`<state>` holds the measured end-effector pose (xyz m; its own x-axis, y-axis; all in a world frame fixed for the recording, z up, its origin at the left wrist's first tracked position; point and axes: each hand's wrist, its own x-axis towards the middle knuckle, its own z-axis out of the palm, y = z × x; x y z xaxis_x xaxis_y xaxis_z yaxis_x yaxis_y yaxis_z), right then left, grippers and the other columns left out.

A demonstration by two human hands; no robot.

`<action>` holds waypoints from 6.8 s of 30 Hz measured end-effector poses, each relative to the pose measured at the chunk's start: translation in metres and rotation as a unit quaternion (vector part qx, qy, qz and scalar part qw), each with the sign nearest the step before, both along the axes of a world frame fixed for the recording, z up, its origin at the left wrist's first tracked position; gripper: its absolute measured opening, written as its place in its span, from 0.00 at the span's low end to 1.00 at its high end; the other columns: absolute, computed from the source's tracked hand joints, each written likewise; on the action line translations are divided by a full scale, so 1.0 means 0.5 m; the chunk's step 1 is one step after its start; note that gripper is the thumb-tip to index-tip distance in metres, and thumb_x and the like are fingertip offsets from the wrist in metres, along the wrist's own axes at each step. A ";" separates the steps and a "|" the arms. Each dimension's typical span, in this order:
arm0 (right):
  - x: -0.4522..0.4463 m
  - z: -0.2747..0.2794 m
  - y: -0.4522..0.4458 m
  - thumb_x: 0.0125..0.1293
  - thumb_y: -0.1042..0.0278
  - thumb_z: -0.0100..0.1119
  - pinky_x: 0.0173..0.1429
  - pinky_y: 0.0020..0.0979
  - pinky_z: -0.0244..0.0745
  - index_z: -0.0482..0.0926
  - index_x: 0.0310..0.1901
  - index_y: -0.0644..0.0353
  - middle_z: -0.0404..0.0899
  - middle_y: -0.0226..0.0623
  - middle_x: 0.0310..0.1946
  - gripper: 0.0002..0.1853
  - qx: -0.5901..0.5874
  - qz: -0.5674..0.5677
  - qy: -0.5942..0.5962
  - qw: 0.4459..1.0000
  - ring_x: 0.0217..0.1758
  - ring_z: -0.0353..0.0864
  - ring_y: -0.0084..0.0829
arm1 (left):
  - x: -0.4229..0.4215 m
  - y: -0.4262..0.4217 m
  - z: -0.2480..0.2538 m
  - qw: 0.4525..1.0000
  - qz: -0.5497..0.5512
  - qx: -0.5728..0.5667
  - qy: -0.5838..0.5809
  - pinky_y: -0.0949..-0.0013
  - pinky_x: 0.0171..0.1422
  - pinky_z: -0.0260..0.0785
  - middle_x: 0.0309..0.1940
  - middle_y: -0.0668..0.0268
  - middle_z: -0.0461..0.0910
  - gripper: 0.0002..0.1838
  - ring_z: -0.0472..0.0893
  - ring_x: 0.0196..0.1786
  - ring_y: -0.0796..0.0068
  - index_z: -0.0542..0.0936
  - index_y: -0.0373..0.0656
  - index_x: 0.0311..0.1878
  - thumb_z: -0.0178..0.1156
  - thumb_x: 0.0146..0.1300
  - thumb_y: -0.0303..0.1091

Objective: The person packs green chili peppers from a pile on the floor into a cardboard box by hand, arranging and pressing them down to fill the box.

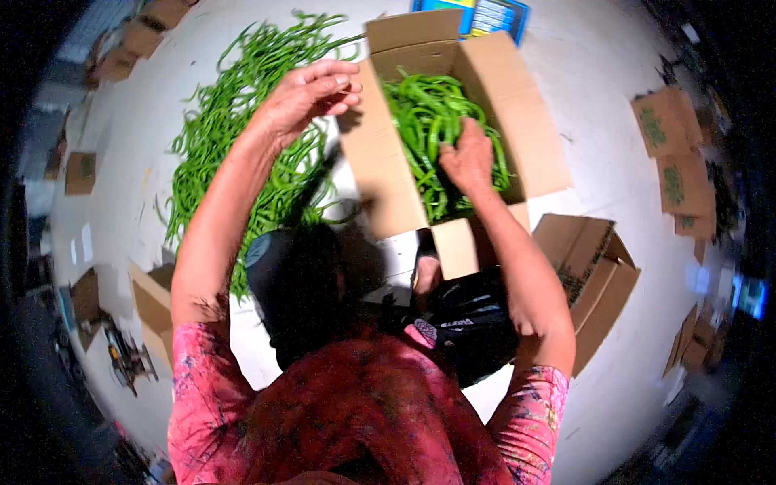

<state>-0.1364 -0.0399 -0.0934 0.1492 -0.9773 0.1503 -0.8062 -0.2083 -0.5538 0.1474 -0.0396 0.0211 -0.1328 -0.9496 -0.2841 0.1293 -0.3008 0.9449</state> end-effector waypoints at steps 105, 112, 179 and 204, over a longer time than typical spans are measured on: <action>0.104 0.334 0.118 0.70 0.63 0.60 0.32 0.16 0.68 0.74 0.52 0.58 0.78 0.26 0.39 0.14 0.278 0.123 -0.700 0.647 0.35 0.76 0.15 | -0.096 0.164 0.147 0.992 -0.065 -0.066 0.091 0.70 0.50 0.75 0.44 0.65 0.80 0.30 0.79 0.43 0.75 0.71 0.40 0.61 0.68 0.53 0.26; 0.005 0.300 0.076 0.71 0.53 0.57 0.24 0.14 0.61 0.78 0.44 0.56 0.78 0.20 0.32 0.14 0.313 0.078 -0.595 0.736 0.24 0.69 0.10 | -0.146 0.148 0.125 0.992 -0.077 -0.056 0.083 0.71 0.56 0.70 0.44 0.66 0.80 0.29 0.79 0.45 0.75 0.74 0.39 0.57 0.70 0.50 0.29; -0.148 0.221 0.017 0.75 0.65 0.48 0.29 0.19 0.66 0.74 0.43 0.58 0.71 0.24 0.26 0.07 0.184 -0.064 -0.579 0.791 0.23 0.66 0.16 | -0.062 0.063 0.052 0.977 -0.068 -0.032 0.198 0.75 0.44 0.78 0.43 0.57 0.78 0.29 0.81 0.39 0.74 0.70 0.30 0.63 0.59 0.55 0.22; -0.027 0.221 0.057 0.71 0.71 0.52 0.50 0.34 0.80 0.71 0.55 0.66 0.81 0.46 0.45 0.14 0.257 -0.061 -0.729 0.631 0.47 0.82 0.35 | -0.233 0.076 -0.032 0.952 -0.091 -0.013 0.292 0.68 0.61 0.72 0.50 0.59 0.78 0.24 0.79 0.52 0.70 0.66 0.36 0.64 0.56 0.66 0.23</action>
